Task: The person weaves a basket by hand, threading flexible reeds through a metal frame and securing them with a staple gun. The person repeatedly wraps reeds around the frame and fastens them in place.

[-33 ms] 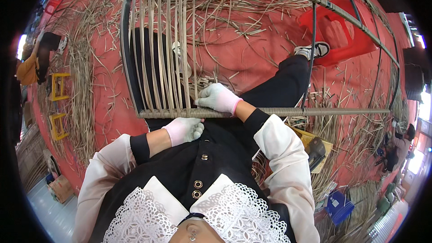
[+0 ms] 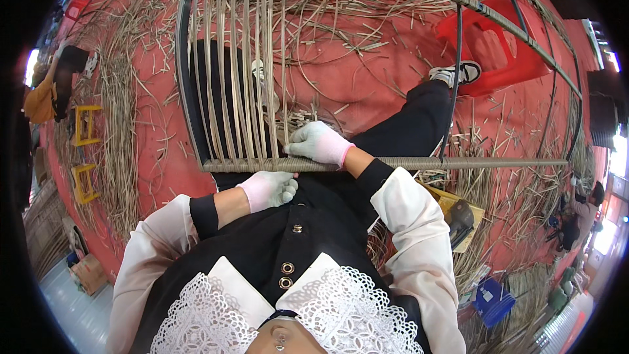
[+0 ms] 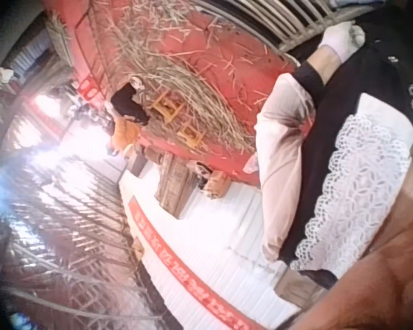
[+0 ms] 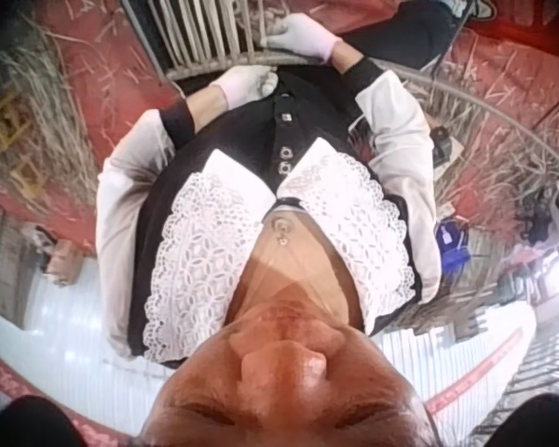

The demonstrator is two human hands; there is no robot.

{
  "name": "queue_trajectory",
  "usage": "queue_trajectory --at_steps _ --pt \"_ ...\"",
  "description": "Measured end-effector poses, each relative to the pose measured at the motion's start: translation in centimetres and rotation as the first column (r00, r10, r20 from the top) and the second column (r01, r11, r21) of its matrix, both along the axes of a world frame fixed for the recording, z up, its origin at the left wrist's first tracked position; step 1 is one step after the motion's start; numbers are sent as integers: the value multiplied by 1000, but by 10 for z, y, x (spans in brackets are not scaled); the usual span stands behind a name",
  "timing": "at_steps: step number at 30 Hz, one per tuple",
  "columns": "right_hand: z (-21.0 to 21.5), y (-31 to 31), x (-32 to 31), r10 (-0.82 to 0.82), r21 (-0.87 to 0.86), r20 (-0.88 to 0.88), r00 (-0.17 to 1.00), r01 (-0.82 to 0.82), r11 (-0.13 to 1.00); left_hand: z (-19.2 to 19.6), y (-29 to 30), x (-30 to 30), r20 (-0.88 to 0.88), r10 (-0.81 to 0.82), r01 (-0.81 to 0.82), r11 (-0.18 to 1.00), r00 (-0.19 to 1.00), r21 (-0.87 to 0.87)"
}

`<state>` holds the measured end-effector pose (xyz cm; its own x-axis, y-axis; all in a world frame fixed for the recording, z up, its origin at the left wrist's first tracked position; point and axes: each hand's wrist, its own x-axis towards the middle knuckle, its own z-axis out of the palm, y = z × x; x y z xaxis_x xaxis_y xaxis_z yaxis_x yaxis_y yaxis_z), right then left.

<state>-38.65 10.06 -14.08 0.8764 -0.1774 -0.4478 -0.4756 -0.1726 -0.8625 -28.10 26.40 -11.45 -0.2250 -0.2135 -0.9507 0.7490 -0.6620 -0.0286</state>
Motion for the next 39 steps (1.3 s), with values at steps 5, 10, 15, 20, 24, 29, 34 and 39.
queue_trajectory --at_steps 5,10,15,20,24,29,34,39 --pt "12 -1 -3 -184 39 177 967 180 983 31 -5 23 -147 -68 54 993 987 -100" --pt "18 1 -20 -206 388 227 952 106 916 83 -34 84 -484 69 -260 903 872 -341" --pt "16 9 -13 -110 343 161 981 49 938 130 -165 139 934 -114 911 290 338 -294" --pt "70 -49 26 -311 75 95 946 304 950 117 -272 214 690 249 698 510 -679 502" --pt "109 -158 95 -445 43 466 764 483 874 84 -279 229 725 260 721 534 -637 442" --pt "108 -254 182 -47 -625 510 859 407 666 89 -274 226 737 284 724 575 -613 380" --pt "108 -263 189 -327 -189 244 913 375 908 95 -272 225 583 700 907 373 -413 195" --pt "103 -275 182 -387 18 321 865 403 915 89 -280 220 694 638 934 322 -334 154"
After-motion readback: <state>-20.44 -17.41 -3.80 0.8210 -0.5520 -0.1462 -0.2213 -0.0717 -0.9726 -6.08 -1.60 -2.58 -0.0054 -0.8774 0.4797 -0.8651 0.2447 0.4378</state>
